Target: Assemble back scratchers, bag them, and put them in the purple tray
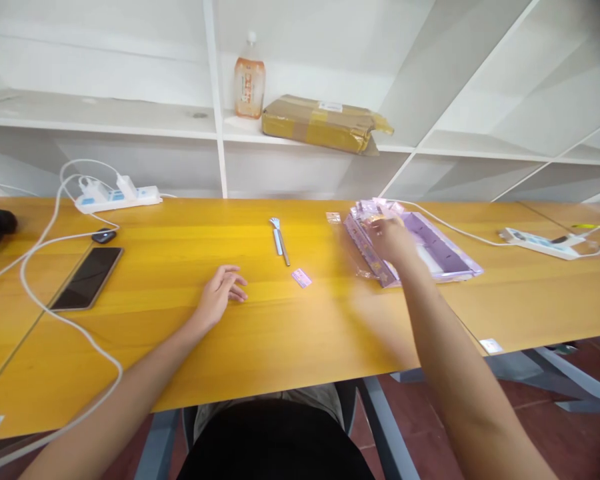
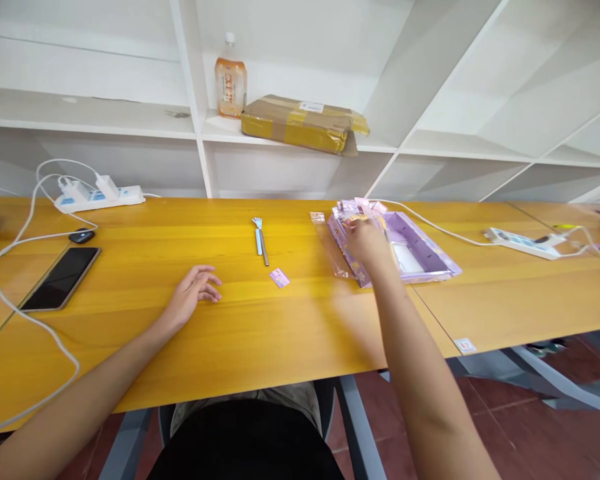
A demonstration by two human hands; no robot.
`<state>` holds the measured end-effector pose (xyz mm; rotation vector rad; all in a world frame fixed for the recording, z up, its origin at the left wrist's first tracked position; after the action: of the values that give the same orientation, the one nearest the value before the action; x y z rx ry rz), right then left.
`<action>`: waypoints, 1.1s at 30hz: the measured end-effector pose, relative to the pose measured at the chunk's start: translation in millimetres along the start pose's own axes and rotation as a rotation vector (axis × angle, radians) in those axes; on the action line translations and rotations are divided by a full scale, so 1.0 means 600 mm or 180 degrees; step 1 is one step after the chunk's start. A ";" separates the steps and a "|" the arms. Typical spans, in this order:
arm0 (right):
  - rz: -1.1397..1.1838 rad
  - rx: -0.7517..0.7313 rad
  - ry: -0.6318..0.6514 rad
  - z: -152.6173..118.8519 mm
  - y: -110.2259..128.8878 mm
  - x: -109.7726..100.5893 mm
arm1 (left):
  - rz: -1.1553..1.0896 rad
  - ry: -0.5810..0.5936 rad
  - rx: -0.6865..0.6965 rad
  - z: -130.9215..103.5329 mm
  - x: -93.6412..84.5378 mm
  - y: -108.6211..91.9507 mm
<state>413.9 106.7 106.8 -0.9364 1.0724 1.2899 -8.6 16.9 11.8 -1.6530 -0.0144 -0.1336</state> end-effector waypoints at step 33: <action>0.3631 -0.1919 0.1628 -0.209 0.382 0.104 | 0.0222 0.0488 0.0401 -0.006 0.016 0.002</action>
<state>173.5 20.2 24.1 -1.1675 1.7861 2.4867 0.6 12.8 11.9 -1.5118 0.1485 -0.2019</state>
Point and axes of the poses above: each hand's wrist, its own z-axis towards the middle knuckle, its own x-axis out of the palm, y = z × x, the point moved 2 cm from there along z, towards the middle knuckle, and after that the axes turned 2 degrees about -z, right-handed, at the moved point
